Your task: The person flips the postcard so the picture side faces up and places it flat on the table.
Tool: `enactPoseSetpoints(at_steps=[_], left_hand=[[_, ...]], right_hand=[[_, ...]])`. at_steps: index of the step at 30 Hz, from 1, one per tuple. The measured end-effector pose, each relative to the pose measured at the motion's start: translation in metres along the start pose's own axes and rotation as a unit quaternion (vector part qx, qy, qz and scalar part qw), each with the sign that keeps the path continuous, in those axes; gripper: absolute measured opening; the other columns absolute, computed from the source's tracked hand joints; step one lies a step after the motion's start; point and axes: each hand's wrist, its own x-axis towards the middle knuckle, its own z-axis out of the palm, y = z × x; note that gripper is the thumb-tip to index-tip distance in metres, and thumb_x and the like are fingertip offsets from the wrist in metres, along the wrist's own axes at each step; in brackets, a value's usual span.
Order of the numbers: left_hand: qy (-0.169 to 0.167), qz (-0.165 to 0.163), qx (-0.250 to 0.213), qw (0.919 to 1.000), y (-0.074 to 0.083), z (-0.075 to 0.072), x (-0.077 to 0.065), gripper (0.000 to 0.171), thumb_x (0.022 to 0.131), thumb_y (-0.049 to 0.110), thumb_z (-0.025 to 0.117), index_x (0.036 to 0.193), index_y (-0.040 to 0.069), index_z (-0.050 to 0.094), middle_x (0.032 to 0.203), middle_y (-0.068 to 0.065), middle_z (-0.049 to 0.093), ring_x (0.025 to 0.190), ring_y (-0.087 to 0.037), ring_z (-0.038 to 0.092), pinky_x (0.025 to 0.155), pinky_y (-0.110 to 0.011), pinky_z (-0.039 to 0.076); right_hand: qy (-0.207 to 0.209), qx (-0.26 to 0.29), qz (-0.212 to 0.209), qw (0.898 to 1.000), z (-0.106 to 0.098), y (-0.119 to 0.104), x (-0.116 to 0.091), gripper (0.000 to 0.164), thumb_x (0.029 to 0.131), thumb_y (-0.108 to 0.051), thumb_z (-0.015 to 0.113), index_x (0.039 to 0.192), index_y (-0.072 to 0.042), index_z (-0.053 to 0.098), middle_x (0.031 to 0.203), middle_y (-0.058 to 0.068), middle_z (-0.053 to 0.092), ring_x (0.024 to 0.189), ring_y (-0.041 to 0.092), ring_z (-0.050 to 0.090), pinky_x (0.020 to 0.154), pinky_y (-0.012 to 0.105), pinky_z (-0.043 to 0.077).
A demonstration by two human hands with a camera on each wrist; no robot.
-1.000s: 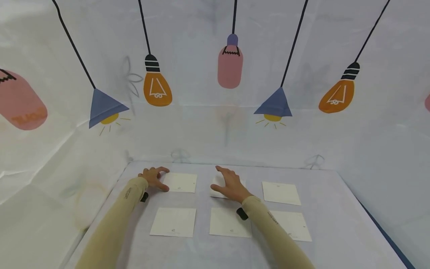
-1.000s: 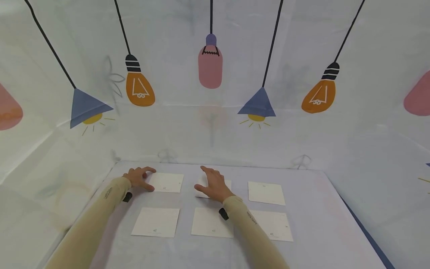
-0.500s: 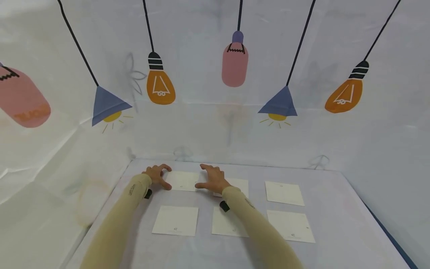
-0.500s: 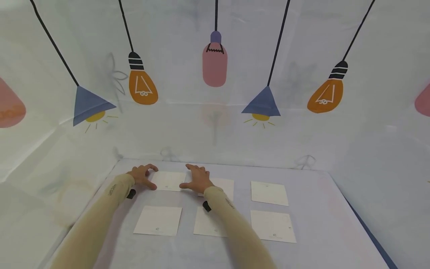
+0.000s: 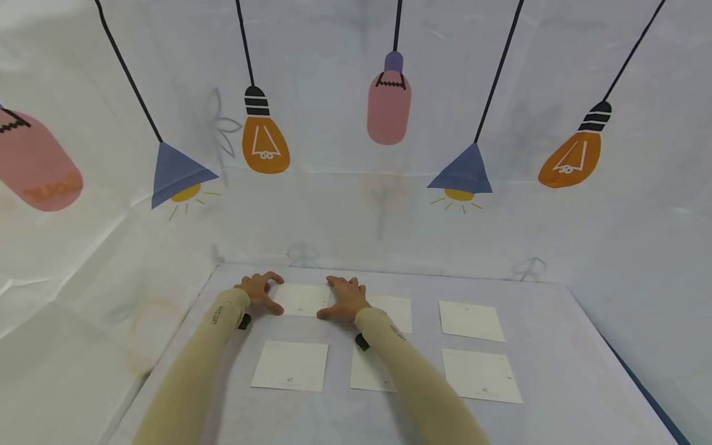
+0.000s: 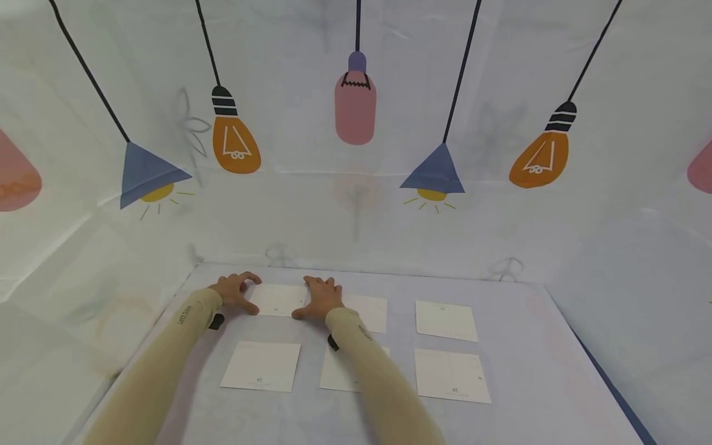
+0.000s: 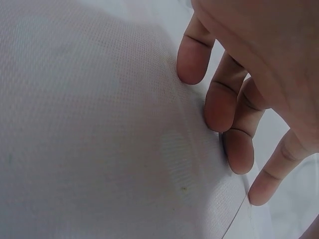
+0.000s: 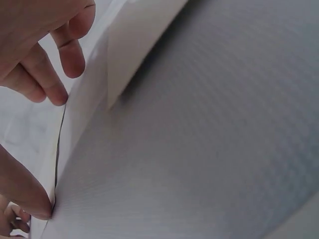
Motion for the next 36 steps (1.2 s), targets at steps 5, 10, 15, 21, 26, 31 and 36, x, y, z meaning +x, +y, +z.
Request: enactPoseSetpoints(at_steps=[5, 10, 15, 21, 26, 31, 36], left_hand=[[0.001, 0.006, -0.002, 1.0, -0.007, 0.0, -0.004, 0.099, 0.059, 0.058, 0.094, 0.142, 0.027, 0.049, 0.127, -0.013, 0.055, 0.113, -0.039, 0.046, 0.087, -0.057, 0.041], [-0.004, 0.008, 0.0, 1.0, -0.004, -0.01, -0.022, 0.095, 0.066, 0.05, 0.093, 0.144, 0.022, 0.047, 0.124, -0.014, 0.054, 0.113, -0.04, 0.045, 0.089, -0.059, 0.039], [-0.012, 0.004, 0.002, 0.9999, 0.001, -0.013, -0.023, 0.094, 0.066, 0.052, 0.092, 0.143, 0.022, 0.047, 0.125, -0.016, 0.053, 0.114, -0.041, 0.044, 0.089, -0.055, 0.04], [-0.013, -0.007, 0.003, 0.9999, -0.004, -0.009, -0.009, 0.096, 0.06, 0.054, 0.095, 0.139, 0.024, 0.049, 0.122, -0.014, 0.053, 0.11, -0.038, 0.045, 0.085, -0.053, 0.042], [-0.012, -0.008, 0.001, 0.9999, -0.004, -0.007, -0.005, 0.097, 0.059, 0.052, 0.096, 0.138, 0.023, 0.05, 0.119, -0.013, 0.053, 0.109, -0.038, 0.045, 0.084, -0.053, 0.042], [-0.012, -0.003, 0.004, 0.9999, 0.001, -0.006, -0.006, 0.095, 0.061, 0.051, 0.095, 0.139, 0.024, 0.05, 0.121, -0.013, 0.053, 0.11, -0.037, 0.046, 0.084, -0.052, 0.043], [-0.009, 0.004, 0.003, 0.9999, 0.008, -0.006, -0.008, 0.096, 0.061, 0.051, 0.095, 0.14, 0.022, 0.049, 0.118, -0.013, 0.053, 0.108, -0.036, 0.046, 0.083, -0.05, 0.043]], right_hand=[[-0.004, -0.011, -0.017, 1.0, 0.002, -0.003, -0.001, 0.094, 0.075, -0.052, 0.087, 0.153, -0.02, 0.045, 0.149, 0.002, 0.051, 0.121, 0.027, 0.043, 0.104, 0.046, 0.03], [-0.006, -0.029, -0.033, 0.999, 0.005, -0.009, 0.002, 0.093, 0.077, -0.054, 0.085, 0.153, -0.021, 0.044, 0.15, 0.001, 0.051, 0.12, 0.025, 0.044, 0.103, 0.045, 0.03], [-0.008, -0.043, -0.029, 0.999, 0.005, -0.009, 0.004, 0.093, 0.077, -0.055, 0.085, 0.154, -0.022, 0.043, 0.149, 0.0, 0.05, 0.12, 0.025, 0.044, 0.102, 0.046, 0.03], [-0.016, -0.055, -0.02, 0.998, 0.004, -0.008, 0.005, 0.093, 0.077, -0.057, 0.084, 0.153, -0.02, 0.044, 0.147, 0.004, 0.048, 0.125, 0.026, 0.042, 0.105, 0.047, 0.03], [-0.02, -0.051, 0.0, 0.998, 0.001, -0.006, 0.003, 0.089, 0.075, -0.061, 0.083, 0.146, -0.018, 0.053, 0.14, 0.01, 0.047, 0.127, 0.029, 0.04, 0.106, 0.049, 0.031], [-0.025, -0.047, 0.017, 0.998, 0.0, -0.001, 0.008, 0.086, 0.072, -0.062, 0.085, 0.14, -0.017, 0.056, 0.136, 0.01, 0.047, 0.126, 0.029, 0.041, 0.108, 0.048, 0.031], [-0.039, -0.047, 0.037, 0.997, -0.003, 0.001, 0.013, 0.088, 0.068, -0.06, 0.088, 0.137, -0.017, 0.054, 0.134, 0.011, 0.046, 0.126, 0.029, 0.041, 0.108, 0.047, 0.033]])
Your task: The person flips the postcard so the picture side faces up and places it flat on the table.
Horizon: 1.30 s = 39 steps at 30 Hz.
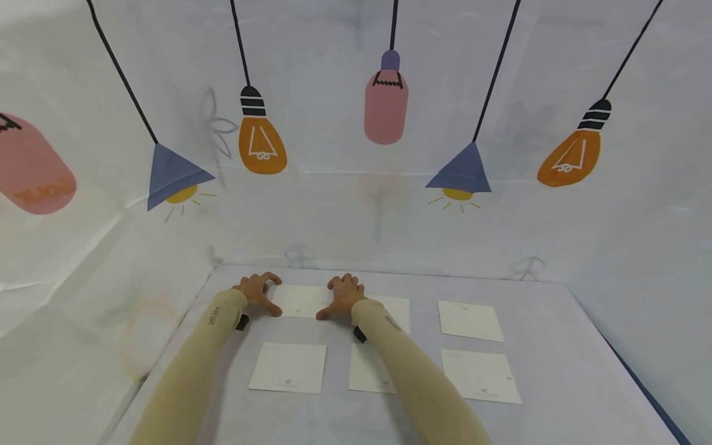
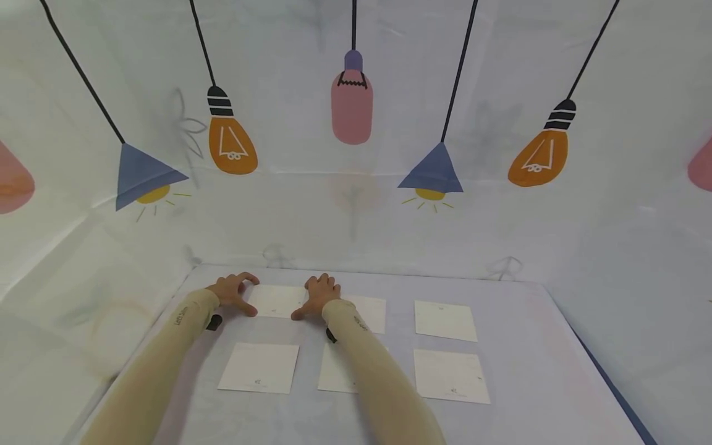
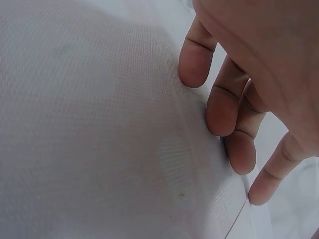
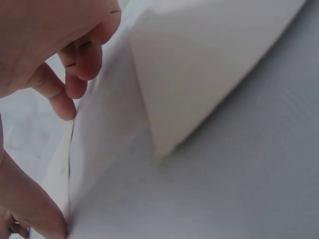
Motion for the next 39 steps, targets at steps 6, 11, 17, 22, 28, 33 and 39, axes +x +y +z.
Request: enactPoseSetpoints(at_steps=[6, 11, 17, 22, 28, 33, 39], left_hand=[[0.006, 0.004, 0.02, 0.9998, 0.002, 0.0, -0.001, 0.093, 0.06, 0.052, 0.095, 0.136, 0.023, 0.05, 0.111, -0.009, 0.051, 0.105, -0.034, 0.045, 0.082, -0.049, 0.042], [0.0, 0.009, 0.013, 0.9999, 0.005, 0.001, -0.003, 0.091, 0.059, 0.05, 0.097, 0.132, 0.021, 0.052, 0.11, -0.009, 0.051, 0.104, -0.034, 0.045, 0.083, -0.05, 0.042], [0.002, 0.02, 0.018, 0.9996, 0.001, 0.004, 0.001, 0.091, 0.058, 0.051, 0.097, 0.13, 0.021, 0.05, 0.109, -0.01, 0.05, 0.104, -0.034, 0.046, 0.081, -0.051, 0.043], [0.004, 0.03, 0.011, 0.9995, -0.002, 0.004, 0.002, 0.095, 0.059, 0.052, 0.096, 0.134, 0.02, 0.048, 0.116, -0.013, 0.05, 0.109, -0.037, 0.045, 0.084, -0.054, 0.044], [0.0, 0.038, -0.007, 0.9993, -0.005, 0.003, -0.002, 0.1, 0.067, 0.053, 0.092, 0.149, 0.022, 0.045, 0.131, -0.018, 0.049, 0.119, -0.04, 0.044, 0.091, -0.059, 0.042], [0.011, 0.049, -0.011, 0.9987, -0.008, 0.005, -0.002, 0.092, 0.071, 0.058, 0.087, 0.148, 0.024, 0.049, 0.132, -0.016, 0.05, 0.12, -0.041, 0.042, 0.093, -0.062, 0.039], [0.022, 0.056, -0.016, 0.9981, -0.01, 0.007, 0.001, 0.091, 0.069, 0.059, 0.088, 0.145, 0.022, 0.053, 0.13, -0.015, 0.053, 0.119, -0.041, 0.044, 0.094, -0.064, 0.038]], right_hand=[[-0.014, 0.017, 0.004, 1.0, -0.006, -0.001, -0.003, 0.087, 0.063, -0.058, 0.093, 0.129, -0.015, 0.055, 0.127, 0.011, 0.046, 0.119, 0.028, 0.042, 0.105, 0.047, 0.035], [-0.02, 0.017, 0.008, 1.0, -0.004, 0.001, -0.005, 0.088, 0.062, -0.059, 0.092, 0.127, -0.016, 0.054, 0.127, 0.009, 0.045, 0.116, 0.027, 0.041, 0.104, 0.046, 0.036], [-0.016, 0.023, 0.005, 1.0, -0.001, 0.003, -0.003, 0.086, 0.062, -0.056, 0.094, 0.125, -0.016, 0.05, 0.122, 0.007, 0.043, 0.113, 0.025, 0.04, 0.102, 0.043, 0.035], [-0.018, 0.031, -0.001, 0.999, -0.004, 0.001, -0.005, 0.086, 0.064, -0.055, 0.093, 0.126, -0.016, 0.048, 0.123, 0.007, 0.041, 0.114, 0.025, 0.038, 0.102, 0.042, 0.033], [-0.019, 0.043, -0.012, 0.999, -0.011, -0.002, -0.011, 0.085, 0.066, -0.053, 0.093, 0.127, -0.014, 0.048, 0.123, 0.008, 0.042, 0.114, 0.026, 0.038, 0.101, 0.042, 0.033], [-0.015, 0.049, -0.012, 0.999, -0.011, -0.002, -0.012, 0.086, 0.064, -0.053, 0.094, 0.126, -0.014, 0.048, 0.122, 0.008, 0.042, 0.114, 0.026, 0.038, 0.1, 0.042, 0.033], [-0.012, 0.062, -0.016, 0.998, -0.01, 0.0, -0.013, 0.088, 0.064, -0.051, 0.095, 0.128, -0.013, 0.048, 0.122, 0.008, 0.042, 0.112, 0.027, 0.037, 0.099, 0.043, 0.032]])
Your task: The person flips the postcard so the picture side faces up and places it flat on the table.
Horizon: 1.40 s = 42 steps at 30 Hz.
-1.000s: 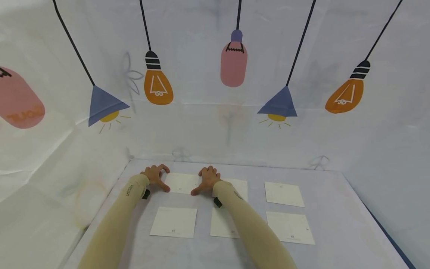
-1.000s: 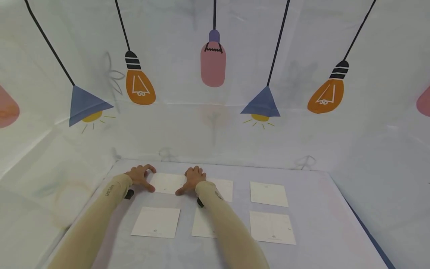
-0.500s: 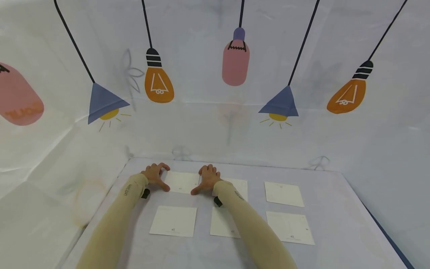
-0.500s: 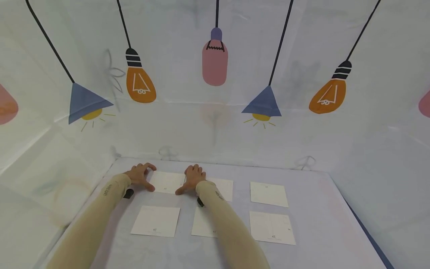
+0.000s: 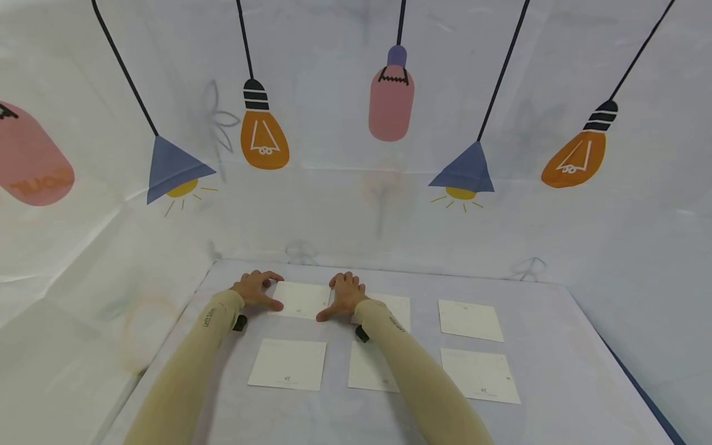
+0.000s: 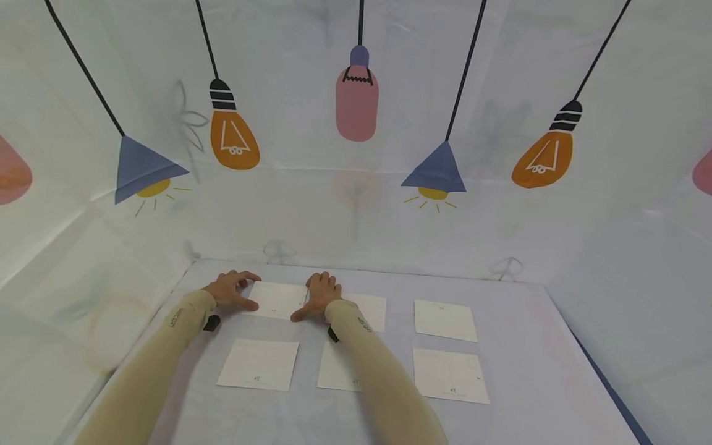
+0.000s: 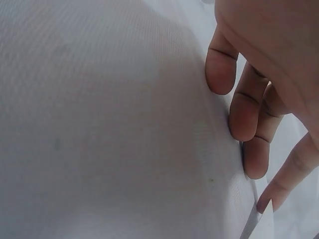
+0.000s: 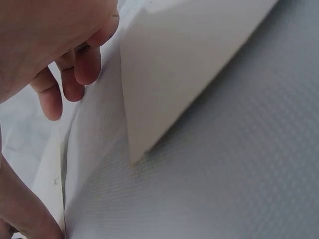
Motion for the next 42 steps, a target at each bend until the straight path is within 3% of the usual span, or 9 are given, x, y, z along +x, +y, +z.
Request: enactPoseSetpoints(at_steps=[7, 11, 14, 20, 25, 33, 40, 42], left_hand=[[0.016, 0.006, -0.015, 0.9997, -0.003, 0.004, 0.003, 0.089, 0.067, 0.056, 0.091, 0.141, 0.021, 0.055, 0.127, -0.014, 0.055, 0.118, -0.041, 0.044, 0.097, -0.066, 0.035], [0.019, 0.005, -0.027, 0.9995, 0.0, 0.004, 0.0, 0.087, 0.069, 0.052, 0.091, 0.141, 0.019, 0.054, 0.127, -0.013, 0.055, 0.119, -0.041, 0.043, 0.098, -0.066, 0.034], [0.016, 0.003, -0.054, 0.9984, 0.004, 0.003, -0.004, 0.085, 0.07, 0.045, 0.093, 0.141, 0.018, 0.054, 0.124, -0.01, 0.055, 0.117, -0.037, 0.045, 0.098, -0.06, 0.036], [-0.002, 0.025, -0.13, 0.9912, 0.007, 0.0, -0.008, 0.085, 0.077, 0.031, 0.091, 0.146, 0.009, 0.047, 0.113, -0.012, 0.057, 0.099, -0.028, 0.053, 0.086, -0.043, 0.042], [0.004, 0.015, -0.12, 0.9926, 0.009, -0.004, -0.011, 0.085, 0.08, 0.031, 0.088, 0.149, 0.005, 0.045, 0.105, -0.009, 0.061, 0.092, -0.024, 0.057, 0.082, -0.039, 0.045], [0.013, -0.011, -0.116, 0.9931, 0.01, -0.001, -0.012, 0.076, 0.081, 0.031, 0.087, 0.14, -0.003, 0.053, 0.098, -0.008, 0.064, 0.088, -0.023, 0.057, 0.08, -0.039, 0.046], [0.037, 0.025, -0.13, 0.9905, 0.003, 0.003, -0.013, 0.067, 0.082, 0.028, 0.087, 0.131, -0.004, 0.055, 0.095, -0.008, 0.063, 0.085, -0.022, 0.057, 0.08, -0.039, 0.046], [0.044, 0.033, -0.137, 0.989, 0.002, 0.003, -0.014, 0.064, 0.082, 0.027, 0.087, 0.127, -0.004, 0.055, 0.095, -0.009, 0.063, 0.084, -0.022, 0.057, 0.078, -0.038, 0.046]], right_hand=[[-0.004, -0.036, -0.006, 0.999, 0.004, 0.003, 0.004, 0.101, 0.068, -0.057, 0.09, 0.149, -0.015, 0.046, 0.144, 0.013, 0.038, 0.127, 0.029, 0.035, 0.105, 0.044, 0.03], [-0.004, -0.048, -0.015, 0.999, 0.006, 0.004, 0.004, 0.096, 0.07, -0.057, 0.089, 0.15, -0.02, 0.049, 0.146, 0.011, 0.038, 0.128, 0.028, 0.035, 0.105, 0.044, 0.03], [0.001, -0.035, -0.022, 0.999, 0.006, 0.003, 0.001, 0.092, 0.07, -0.054, 0.09, 0.147, -0.021, 0.052, 0.144, 0.011, 0.04, 0.126, 0.028, 0.036, 0.104, 0.044, 0.03], [0.014, -0.032, -0.026, 0.999, 0.006, 0.002, -0.002, 0.092, 0.071, -0.053, 0.09, 0.147, -0.02, 0.051, 0.144, 0.012, 0.04, 0.127, 0.03, 0.037, 0.107, 0.046, 0.03], [0.023, -0.023, -0.029, 0.999, 0.007, 0.0, -0.005, 0.094, 0.07, -0.052, 0.091, 0.147, -0.02, 0.049, 0.143, 0.012, 0.042, 0.127, 0.03, 0.038, 0.109, 0.047, 0.03], [0.032, -0.022, -0.032, 0.999, 0.01, 0.001, -0.004, 0.094, 0.07, -0.049, 0.092, 0.148, -0.02, 0.047, 0.143, 0.011, 0.043, 0.128, 0.029, 0.039, 0.109, 0.046, 0.031], [0.055, -0.031, -0.044, 0.997, 0.012, 0.002, -0.004, 0.098, 0.069, -0.052, 0.091, 0.149, -0.018, 0.044, 0.139, 0.012, 0.045, 0.124, 0.029, 0.044, 0.108, 0.046, 0.036], [0.064, -0.013, -0.036, 0.997, 0.013, 0.004, -0.006, 0.097, 0.072, -0.051, 0.09, 0.15, -0.016, 0.043, 0.135, 0.011, 0.048, 0.12, 0.027, 0.048, 0.105, 0.044, 0.04]])
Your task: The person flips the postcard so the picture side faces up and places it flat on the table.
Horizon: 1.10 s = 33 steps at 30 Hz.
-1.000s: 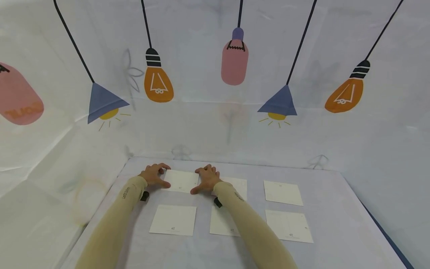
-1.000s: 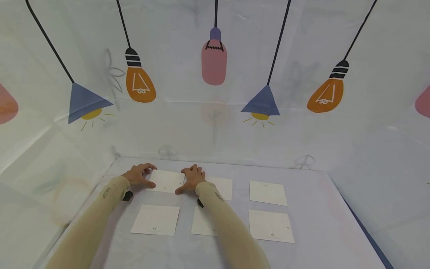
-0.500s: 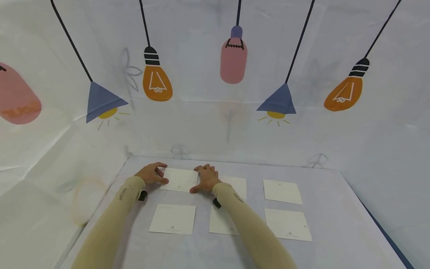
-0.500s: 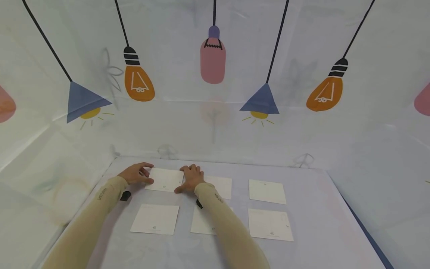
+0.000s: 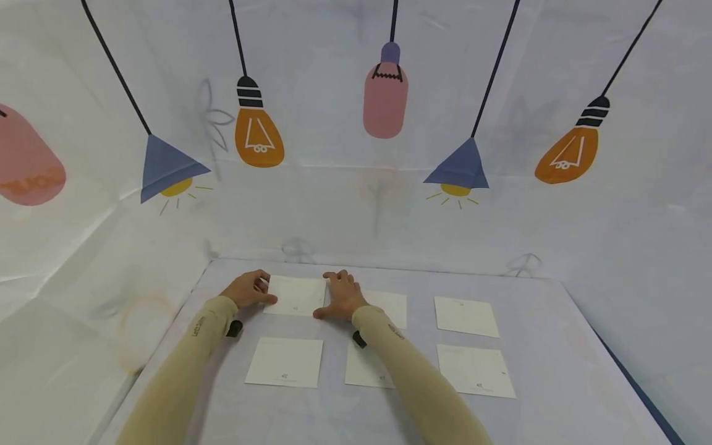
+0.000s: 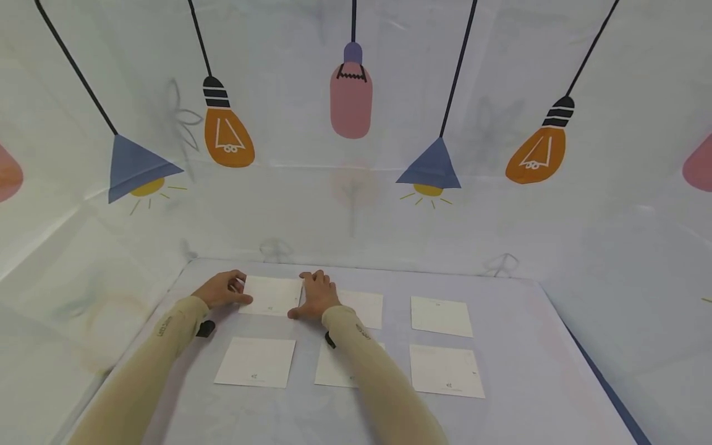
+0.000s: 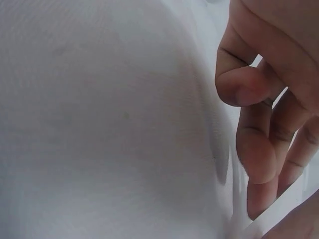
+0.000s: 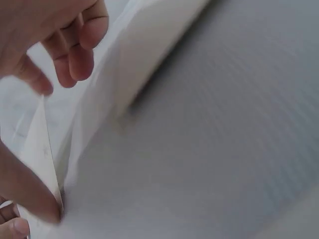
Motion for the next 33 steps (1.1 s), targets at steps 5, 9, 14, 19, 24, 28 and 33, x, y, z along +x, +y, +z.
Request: enactPoseSetpoints(at_steps=[5, 9, 14, 19, 24, 28, 33], left_hand=[[0.014, 0.013, -0.004, 0.9998, 0.003, -0.001, -0.002, 0.059, 0.082, 0.026, 0.087, 0.123, -0.003, 0.056, 0.098, -0.01, 0.062, 0.085, -0.022, 0.057, 0.077, -0.037, 0.046], [0.021, 0.018, 0.002, 0.9996, 0.003, -0.001, -0.004, 0.057, 0.081, 0.027, 0.087, 0.119, -0.002, 0.057, 0.096, -0.01, 0.06, 0.084, -0.022, 0.055, 0.075, -0.036, 0.045], [0.03, 0.02, 0.0, 0.9994, -0.001, 0.001, -0.005, 0.059, 0.081, 0.03, 0.088, 0.121, 0.001, 0.056, 0.088, -0.006, 0.057, 0.077, -0.021, 0.052, 0.072, -0.035, 0.043], [0.051, 0.034, 0.001, 0.9981, 0.0, 0.006, -0.009, 0.064, 0.083, 0.028, 0.086, 0.129, -0.002, 0.054, 0.084, -0.005, 0.057, 0.072, -0.019, 0.052, 0.07, -0.036, 0.044], [0.054, 0.025, 0.004, 0.9982, 0.007, 0.009, -0.016, 0.063, 0.091, 0.028, 0.079, 0.135, -0.006, 0.05, 0.084, -0.005, 0.061, 0.072, -0.019, 0.054, 0.07, -0.036, 0.046], [0.049, -0.005, 0.008, 0.9987, 0.013, 0.01, -0.021, 0.061, 0.099, 0.042, 0.066, 0.135, -0.004, 0.051, 0.086, -0.004, 0.067, 0.077, -0.019, 0.059, 0.073, -0.036, 0.047], [0.064, -0.025, 0.01, 0.9975, 0.019, 0.012, -0.027, 0.06, 0.102, 0.057, 0.05, 0.124, 0.002, 0.059, 0.087, -0.003, 0.069, 0.079, -0.021, 0.06, 0.073, -0.036, 0.047]], right_hand=[[0.023, 0.104, 0.039, 0.994, 0.003, 0.004, -0.004, 0.072, 0.086, -0.039, 0.082, 0.144, -0.012, 0.05, 0.109, 0.0, 0.06, 0.095, 0.016, 0.057, 0.088, 0.036, 0.049], [0.039, 0.154, 0.037, 0.987, 0.001, 0.001, -0.007, 0.049, 0.091, -0.031, 0.075, 0.133, -0.009, 0.061, 0.092, -0.005, 0.065, 0.077, 0.012, 0.057, 0.073, 0.031, 0.049], [0.032, 0.216, 0.043, 0.975, -0.002, -0.006, -0.011, 0.039, 0.095, -0.027, 0.068, 0.127, -0.005, 0.064, 0.079, -0.003, 0.069, 0.064, 0.011, 0.055, 0.063, 0.027, 0.045], [0.008, 0.305, 0.066, 0.95, -0.003, -0.01, -0.014, 0.039, 0.101, -0.028, 0.061, 0.13, -0.003, 0.06, 0.077, -0.001, 0.075, 0.061, 0.014, 0.059, 0.078, 0.03, 0.046], [0.0, 0.338, 0.08, 0.938, -0.002, -0.011, -0.014, 0.042, 0.103, -0.032, 0.059, 0.133, -0.002, 0.059, 0.082, -0.002, 0.077, 0.059, 0.017, 0.065, 0.098, 0.04, 0.042], [-0.002, 0.354, 0.077, 0.932, -0.003, -0.014, -0.019, 0.04, 0.104, -0.035, 0.057, 0.129, -0.004, 0.061, 0.086, 0.0, 0.077, 0.061, 0.019, 0.067, 0.102, 0.044, 0.041], [0.0, 0.354, 0.081, 0.932, -0.006, -0.018, -0.026, 0.053, 0.105, -0.049, 0.05, 0.132, -0.005, 0.062, 0.087, 0.0, 0.077, 0.061, 0.02, 0.068, 0.107, 0.047, 0.037]])
